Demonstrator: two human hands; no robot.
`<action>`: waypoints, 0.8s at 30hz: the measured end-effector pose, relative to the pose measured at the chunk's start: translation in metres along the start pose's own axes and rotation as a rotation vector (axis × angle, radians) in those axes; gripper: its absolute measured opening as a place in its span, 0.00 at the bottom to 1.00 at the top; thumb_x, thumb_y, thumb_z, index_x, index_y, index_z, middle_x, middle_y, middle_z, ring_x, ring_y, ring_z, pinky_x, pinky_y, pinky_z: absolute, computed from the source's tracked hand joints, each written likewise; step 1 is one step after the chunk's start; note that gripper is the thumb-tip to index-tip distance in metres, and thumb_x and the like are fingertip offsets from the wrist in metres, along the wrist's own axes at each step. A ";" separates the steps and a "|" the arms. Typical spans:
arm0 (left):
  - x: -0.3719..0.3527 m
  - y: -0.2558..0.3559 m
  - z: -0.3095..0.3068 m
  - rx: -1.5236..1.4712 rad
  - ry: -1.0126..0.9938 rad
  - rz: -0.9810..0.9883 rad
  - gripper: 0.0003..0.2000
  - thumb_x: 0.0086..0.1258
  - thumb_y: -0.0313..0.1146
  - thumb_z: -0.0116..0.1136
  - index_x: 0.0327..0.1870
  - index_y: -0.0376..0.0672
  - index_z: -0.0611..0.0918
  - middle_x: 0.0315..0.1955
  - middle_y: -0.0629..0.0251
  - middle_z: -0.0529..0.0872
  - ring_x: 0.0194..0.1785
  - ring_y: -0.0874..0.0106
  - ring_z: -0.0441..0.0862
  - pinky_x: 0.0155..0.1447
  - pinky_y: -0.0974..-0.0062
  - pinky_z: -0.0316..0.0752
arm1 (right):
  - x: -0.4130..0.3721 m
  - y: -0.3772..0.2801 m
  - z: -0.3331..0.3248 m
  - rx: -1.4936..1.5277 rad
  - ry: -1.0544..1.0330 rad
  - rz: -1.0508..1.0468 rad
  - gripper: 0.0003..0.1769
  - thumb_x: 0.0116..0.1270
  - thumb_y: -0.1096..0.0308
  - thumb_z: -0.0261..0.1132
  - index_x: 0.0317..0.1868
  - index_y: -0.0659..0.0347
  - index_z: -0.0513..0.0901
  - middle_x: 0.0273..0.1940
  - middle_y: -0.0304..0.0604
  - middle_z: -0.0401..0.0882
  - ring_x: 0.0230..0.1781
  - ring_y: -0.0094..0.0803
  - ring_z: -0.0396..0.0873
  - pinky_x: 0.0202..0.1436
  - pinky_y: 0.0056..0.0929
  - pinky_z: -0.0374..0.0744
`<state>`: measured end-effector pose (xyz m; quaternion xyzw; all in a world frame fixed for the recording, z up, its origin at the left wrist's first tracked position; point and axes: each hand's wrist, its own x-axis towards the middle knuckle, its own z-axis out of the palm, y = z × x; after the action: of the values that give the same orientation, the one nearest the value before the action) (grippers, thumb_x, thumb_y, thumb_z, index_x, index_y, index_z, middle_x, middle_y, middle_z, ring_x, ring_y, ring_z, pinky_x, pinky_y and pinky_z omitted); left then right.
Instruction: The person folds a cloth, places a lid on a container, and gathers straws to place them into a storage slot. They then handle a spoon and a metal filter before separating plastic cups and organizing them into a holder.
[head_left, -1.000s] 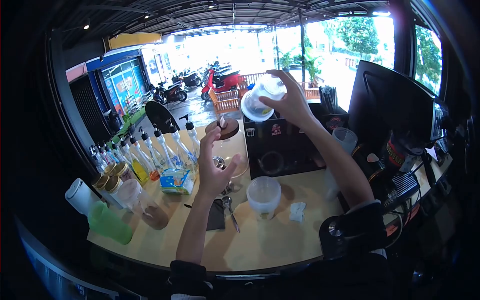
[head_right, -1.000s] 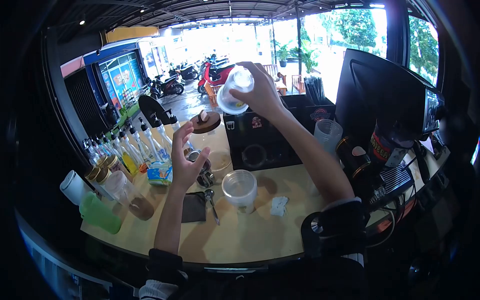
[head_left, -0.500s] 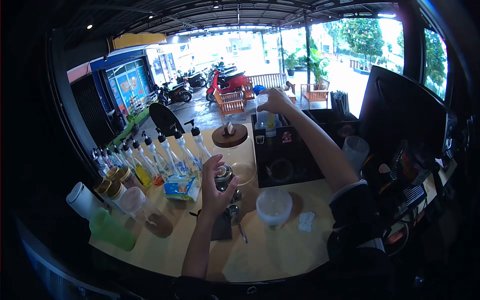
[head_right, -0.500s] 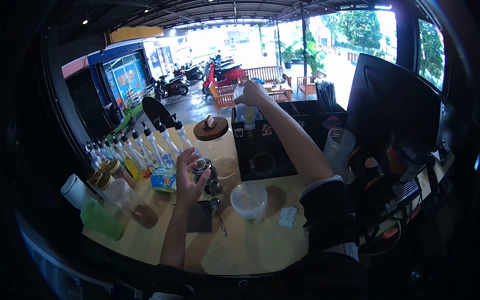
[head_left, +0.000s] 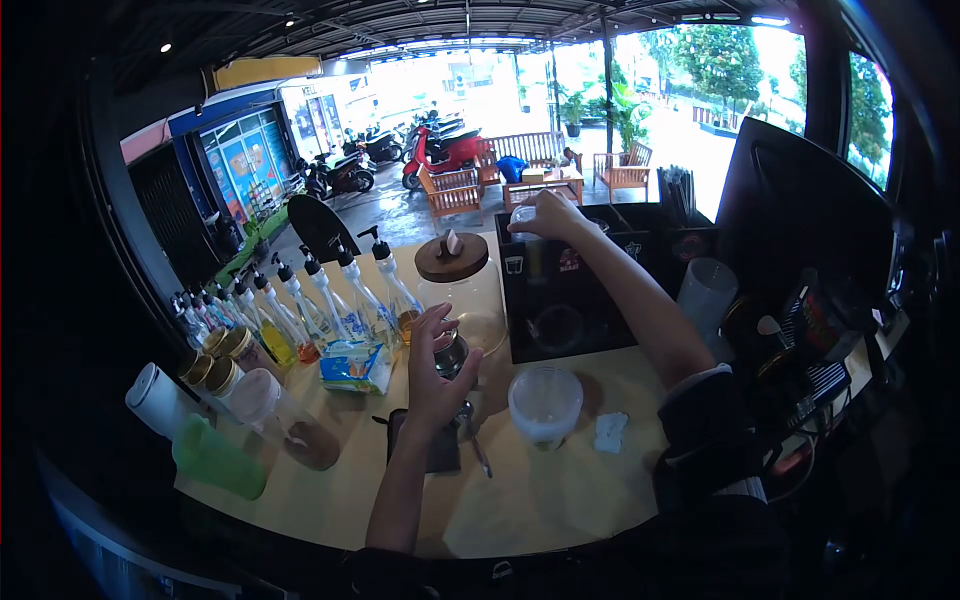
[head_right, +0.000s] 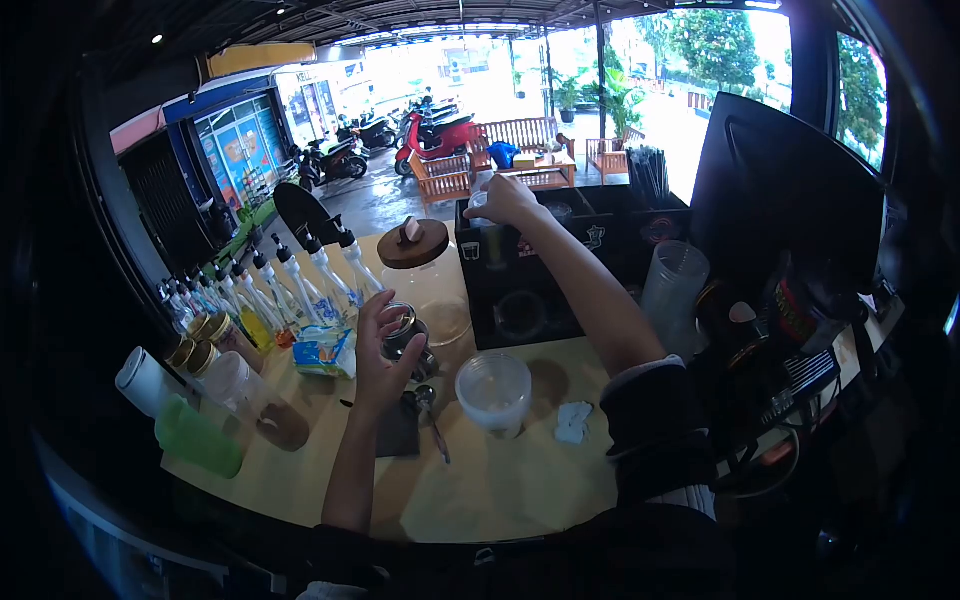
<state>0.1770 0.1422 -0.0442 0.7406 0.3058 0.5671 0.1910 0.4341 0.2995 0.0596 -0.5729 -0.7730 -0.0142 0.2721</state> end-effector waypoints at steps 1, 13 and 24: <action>-0.001 -0.001 0.001 -0.016 -0.008 -0.005 0.31 0.59 0.31 0.65 0.64 0.40 0.65 0.59 0.58 0.67 0.58 0.66 0.73 0.60 0.66 0.70 | -0.002 -0.001 0.000 -0.056 -0.033 0.042 0.40 0.47 0.40 0.70 0.51 0.66 0.80 0.48 0.59 0.80 0.51 0.50 0.78 0.60 0.40 0.73; -0.032 -0.008 0.005 -0.150 -0.094 -0.104 0.32 0.60 0.33 0.65 0.65 0.40 0.64 0.59 0.59 0.68 0.58 0.66 0.73 0.60 0.66 0.70 | -0.008 -0.002 0.023 -0.107 -0.026 0.080 0.34 0.59 0.46 0.64 0.53 0.70 0.77 0.50 0.63 0.78 0.55 0.51 0.75 0.59 0.42 0.72; -0.074 -0.029 0.048 -0.265 -0.335 -0.162 0.53 0.39 0.45 0.79 0.69 0.42 0.59 0.63 0.57 0.66 0.67 0.61 0.64 0.68 0.60 0.62 | -0.175 -0.116 -0.027 0.151 -0.097 -0.351 0.10 0.58 0.66 0.61 0.29 0.65 0.77 0.30 0.50 0.79 0.32 0.49 0.79 0.38 0.42 0.76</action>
<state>0.2035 0.1174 -0.1296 0.7658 0.2511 0.4540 0.3799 0.3751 0.0970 0.0399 -0.4072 -0.8722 0.0240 0.2701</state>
